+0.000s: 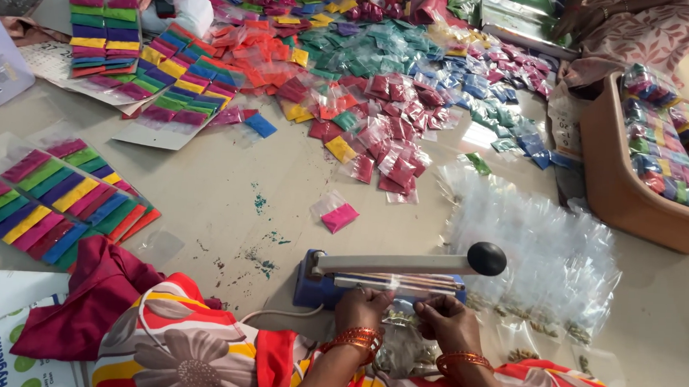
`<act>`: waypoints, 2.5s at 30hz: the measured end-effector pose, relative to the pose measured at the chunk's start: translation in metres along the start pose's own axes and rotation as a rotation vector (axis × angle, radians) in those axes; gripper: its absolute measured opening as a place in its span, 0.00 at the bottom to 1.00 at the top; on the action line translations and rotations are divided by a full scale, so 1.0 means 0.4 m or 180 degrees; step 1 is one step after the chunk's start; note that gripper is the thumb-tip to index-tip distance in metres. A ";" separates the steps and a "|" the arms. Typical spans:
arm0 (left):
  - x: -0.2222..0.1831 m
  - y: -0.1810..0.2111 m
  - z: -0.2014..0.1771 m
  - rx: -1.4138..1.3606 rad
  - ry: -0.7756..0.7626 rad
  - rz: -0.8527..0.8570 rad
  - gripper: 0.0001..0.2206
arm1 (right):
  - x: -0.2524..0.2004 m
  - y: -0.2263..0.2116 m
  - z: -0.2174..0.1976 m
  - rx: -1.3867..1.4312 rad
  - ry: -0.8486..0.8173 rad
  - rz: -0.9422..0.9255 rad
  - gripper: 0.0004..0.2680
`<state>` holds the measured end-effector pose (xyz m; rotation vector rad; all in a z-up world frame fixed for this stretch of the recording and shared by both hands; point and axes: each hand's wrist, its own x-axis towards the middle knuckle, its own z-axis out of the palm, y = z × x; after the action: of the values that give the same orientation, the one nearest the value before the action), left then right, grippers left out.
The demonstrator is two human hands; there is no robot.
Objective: The person seals small plastic bags containing colorful powders using a manual impulse heat sealer.
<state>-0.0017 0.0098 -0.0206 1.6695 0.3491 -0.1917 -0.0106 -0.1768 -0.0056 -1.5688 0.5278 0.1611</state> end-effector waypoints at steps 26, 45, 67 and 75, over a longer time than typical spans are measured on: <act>-0.019 0.057 0.001 -0.1717 -0.0454 -0.1551 0.11 | 0.091 -0.402 0.036 -0.4583 0.0022 -0.0508 0.27; -0.025 0.060 -0.026 -0.1742 -0.0696 -0.1446 0.12 | 0.021 -0.396 0.047 -0.4115 0.0597 -0.0334 0.26; 0.094 -0.079 0.042 -0.2138 -0.0634 -0.1611 0.31 | -0.135 -0.109 0.137 -0.4106 0.0448 -0.3503 0.20; 0.171 -0.185 0.078 -0.0773 0.0074 -0.0946 0.33 | -0.144 -0.102 0.195 -0.3913 -0.0251 -0.3804 0.22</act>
<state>0.0397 -0.0060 -0.1163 1.3765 0.6141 -0.3373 -0.0272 -0.0884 0.0488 -2.7707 -0.8120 -0.4613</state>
